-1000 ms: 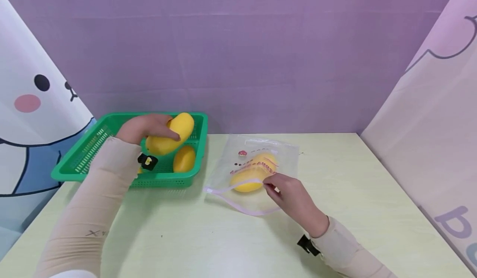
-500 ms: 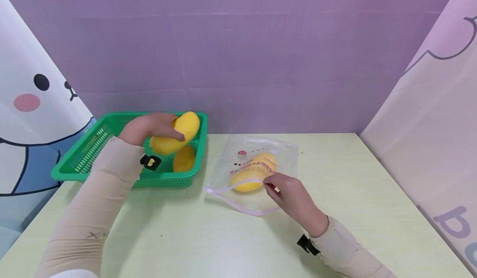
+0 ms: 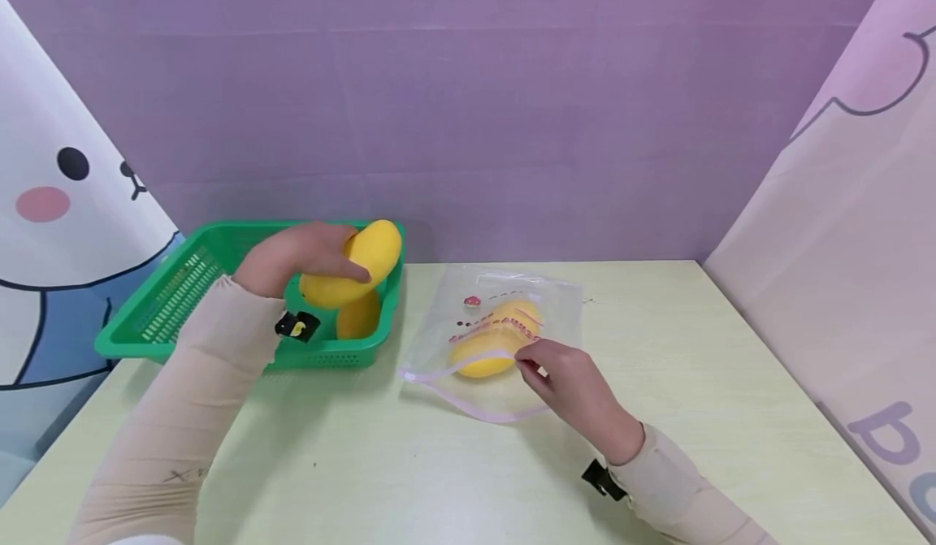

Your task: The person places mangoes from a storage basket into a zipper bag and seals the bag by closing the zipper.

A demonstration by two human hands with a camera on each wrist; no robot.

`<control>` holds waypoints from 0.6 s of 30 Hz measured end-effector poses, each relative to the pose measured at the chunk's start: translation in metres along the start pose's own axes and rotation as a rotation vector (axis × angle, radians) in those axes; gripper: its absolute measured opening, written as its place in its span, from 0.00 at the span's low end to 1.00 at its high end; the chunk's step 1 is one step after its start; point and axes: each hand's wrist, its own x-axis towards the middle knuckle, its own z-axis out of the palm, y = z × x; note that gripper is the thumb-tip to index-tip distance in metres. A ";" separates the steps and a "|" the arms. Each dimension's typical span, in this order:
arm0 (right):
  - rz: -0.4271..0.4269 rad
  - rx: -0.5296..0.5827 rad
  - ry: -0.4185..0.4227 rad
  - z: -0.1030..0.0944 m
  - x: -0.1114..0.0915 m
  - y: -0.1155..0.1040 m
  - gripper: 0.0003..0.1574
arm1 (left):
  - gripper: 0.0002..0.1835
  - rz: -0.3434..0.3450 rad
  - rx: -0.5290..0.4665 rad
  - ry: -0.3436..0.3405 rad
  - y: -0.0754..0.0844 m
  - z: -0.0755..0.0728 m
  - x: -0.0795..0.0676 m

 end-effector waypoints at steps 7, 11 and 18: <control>-0.018 0.006 0.011 0.000 0.000 0.000 0.09 | 0.35 0.029 0.024 0.011 0.010 0.001 -0.006; -0.030 0.013 0.014 0.000 0.000 -0.001 0.09 | 0.33 0.054 0.053 0.022 0.017 0.002 -0.009; -0.017 0.011 0.003 0.000 0.001 -0.002 0.08 | 0.34 0.078 0.080 0.053 0.027 0.005 -0.016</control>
